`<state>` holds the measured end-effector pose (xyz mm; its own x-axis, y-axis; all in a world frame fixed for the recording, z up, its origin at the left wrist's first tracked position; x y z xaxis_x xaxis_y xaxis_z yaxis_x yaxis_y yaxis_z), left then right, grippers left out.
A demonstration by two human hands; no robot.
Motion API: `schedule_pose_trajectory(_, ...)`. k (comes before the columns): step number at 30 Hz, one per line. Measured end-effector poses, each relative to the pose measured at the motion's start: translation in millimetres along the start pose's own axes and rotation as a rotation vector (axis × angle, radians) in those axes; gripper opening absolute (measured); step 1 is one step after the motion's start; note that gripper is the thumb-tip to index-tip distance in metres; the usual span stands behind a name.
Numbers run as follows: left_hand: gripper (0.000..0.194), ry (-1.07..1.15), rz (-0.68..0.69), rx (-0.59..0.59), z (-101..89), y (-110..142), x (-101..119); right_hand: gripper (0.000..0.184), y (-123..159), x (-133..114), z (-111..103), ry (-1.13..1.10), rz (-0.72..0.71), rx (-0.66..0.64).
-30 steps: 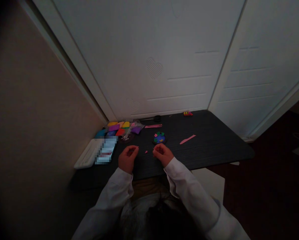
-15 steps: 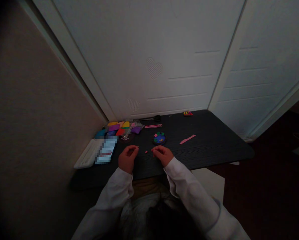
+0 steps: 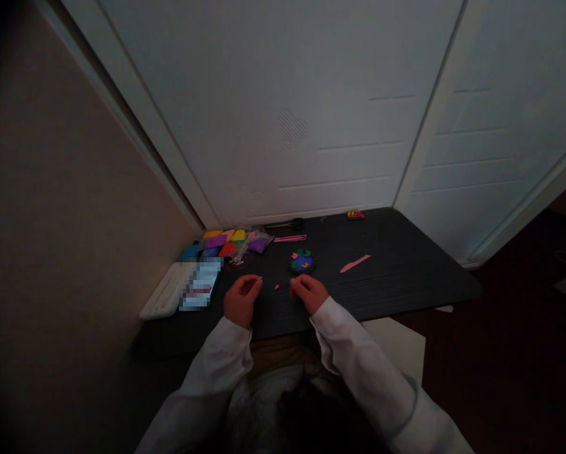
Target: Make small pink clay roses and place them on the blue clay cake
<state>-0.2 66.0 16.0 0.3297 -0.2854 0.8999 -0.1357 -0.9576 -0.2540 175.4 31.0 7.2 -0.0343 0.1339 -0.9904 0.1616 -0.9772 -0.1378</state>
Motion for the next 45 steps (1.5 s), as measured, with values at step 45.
schedule_pose_trajectory(45, 0.021, 0.01, -0.026, -0.003, 0.5, 2, 7, 0.022, 6, -2, -18, 1.07, 0.005, -0.2)
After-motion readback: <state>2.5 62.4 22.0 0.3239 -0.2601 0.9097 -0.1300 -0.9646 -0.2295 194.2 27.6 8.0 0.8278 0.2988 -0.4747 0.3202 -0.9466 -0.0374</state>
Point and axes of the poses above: each hand's wrist, its own y-axis away from the middle knuckle, its own z-axis out of the palm, x = y × z, the point moved 6 cm from there along -y, towards the middle knuckle, and after that the axes turned 12 degrees about -x, right-handed, at the moved point
